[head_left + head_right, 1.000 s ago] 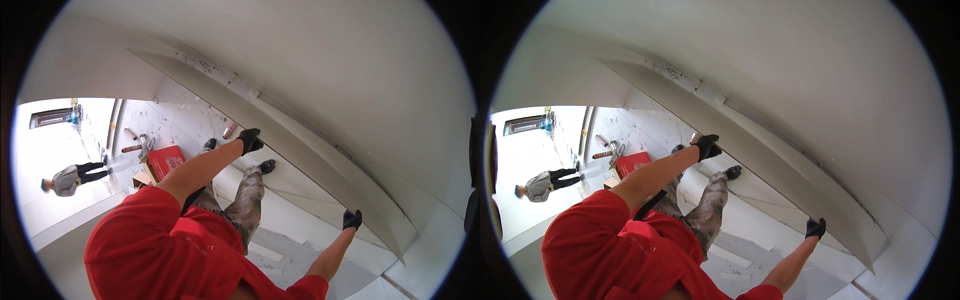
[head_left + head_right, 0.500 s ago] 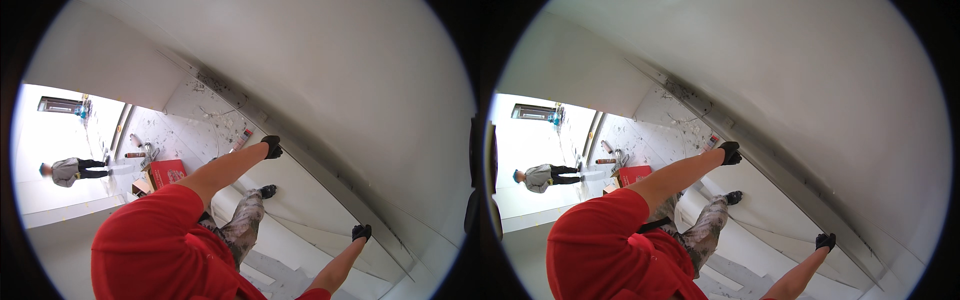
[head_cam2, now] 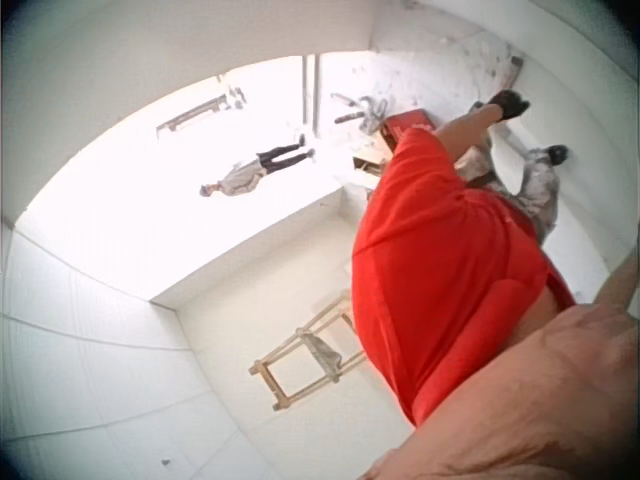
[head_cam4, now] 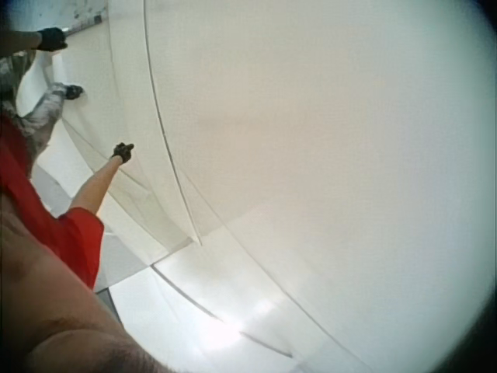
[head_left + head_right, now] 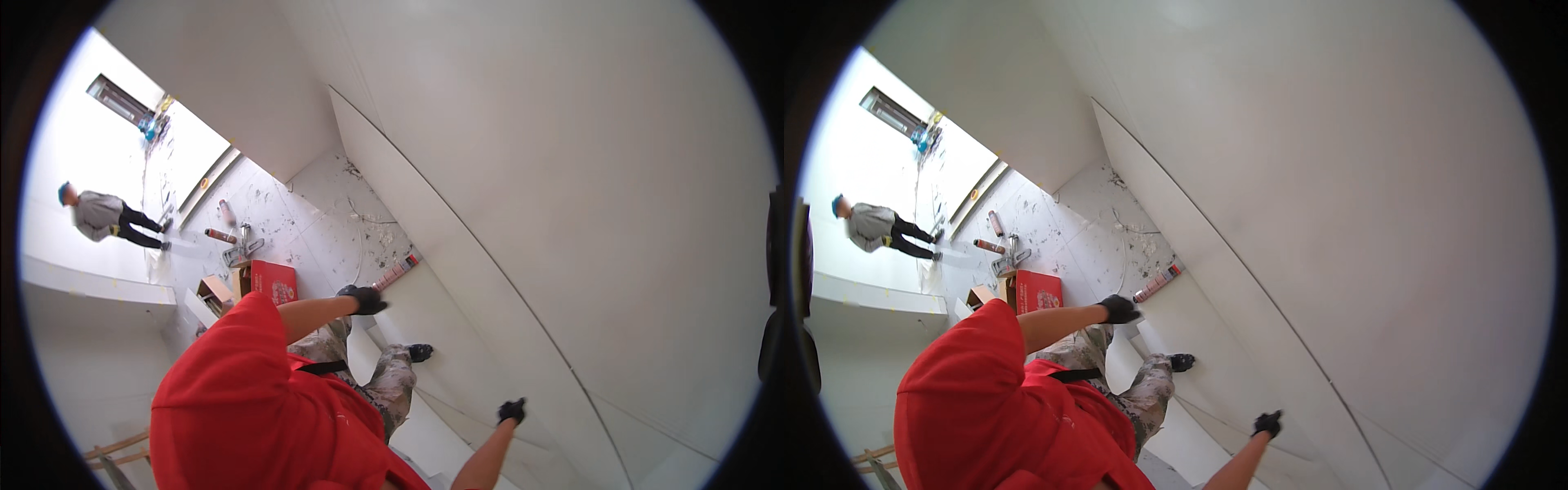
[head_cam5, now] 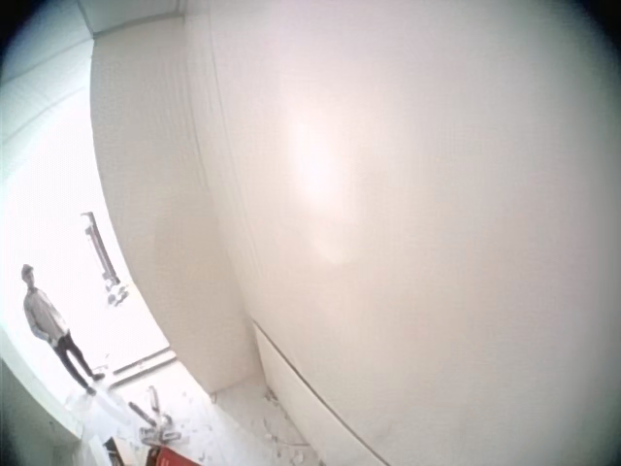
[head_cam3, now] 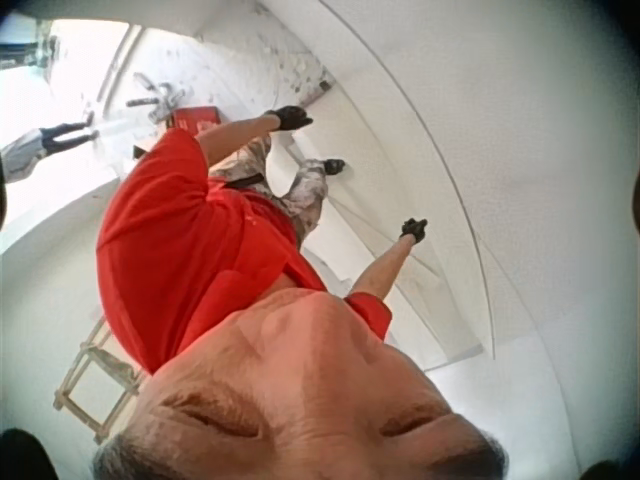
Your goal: The person measures wall and ceiling dimensions with a tape measure and marks measurements on large white panels using a pencil. They move around the room to take multiple measurements and mark several panels on the floor.
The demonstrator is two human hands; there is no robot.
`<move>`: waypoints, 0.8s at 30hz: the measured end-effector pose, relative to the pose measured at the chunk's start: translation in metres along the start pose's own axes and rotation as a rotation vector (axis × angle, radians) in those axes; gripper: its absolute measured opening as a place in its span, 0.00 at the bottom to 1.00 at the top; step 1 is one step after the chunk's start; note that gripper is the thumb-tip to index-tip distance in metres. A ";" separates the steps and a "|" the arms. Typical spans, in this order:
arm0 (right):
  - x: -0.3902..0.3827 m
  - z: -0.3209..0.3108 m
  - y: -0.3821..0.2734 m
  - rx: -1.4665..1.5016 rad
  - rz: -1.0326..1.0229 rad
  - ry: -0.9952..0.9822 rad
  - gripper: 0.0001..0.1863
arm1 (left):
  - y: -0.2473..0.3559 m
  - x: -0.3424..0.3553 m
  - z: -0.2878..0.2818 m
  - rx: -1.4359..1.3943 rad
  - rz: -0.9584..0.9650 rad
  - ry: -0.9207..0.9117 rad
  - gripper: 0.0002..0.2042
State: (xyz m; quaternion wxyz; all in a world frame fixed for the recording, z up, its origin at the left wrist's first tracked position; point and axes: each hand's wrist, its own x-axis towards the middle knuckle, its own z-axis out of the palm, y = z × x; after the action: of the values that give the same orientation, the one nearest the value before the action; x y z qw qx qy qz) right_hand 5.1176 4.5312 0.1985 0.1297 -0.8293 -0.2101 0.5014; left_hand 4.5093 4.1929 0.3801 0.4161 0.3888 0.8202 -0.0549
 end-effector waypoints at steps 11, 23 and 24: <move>-0.336 0.056 0.160 -0.466 0.241 -0.340 0.31 | -0.420 -0.343 0.033 -0.396 -0.746 0.064 0.33; -0.622 0.478 0.126 -0.490 -0.168 -0.488 0.35 | -0.741 -0.292 -0.057 -0.871 -0.292 0.582 0.29; -0.649 0.524 0.129 -0.550 -0.177 -0.507 0.35 | -0.774 -0.304 -0.067 -0.933 -0.314 0.582 0.28</move>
State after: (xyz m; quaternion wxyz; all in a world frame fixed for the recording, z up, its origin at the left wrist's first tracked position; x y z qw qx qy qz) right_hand 4.4163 4.1096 0.4052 -0.1108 -0.6614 -0.4329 0.6024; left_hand 4.0443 3.5048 0.4630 0.2876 0.0364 0.8863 0.3611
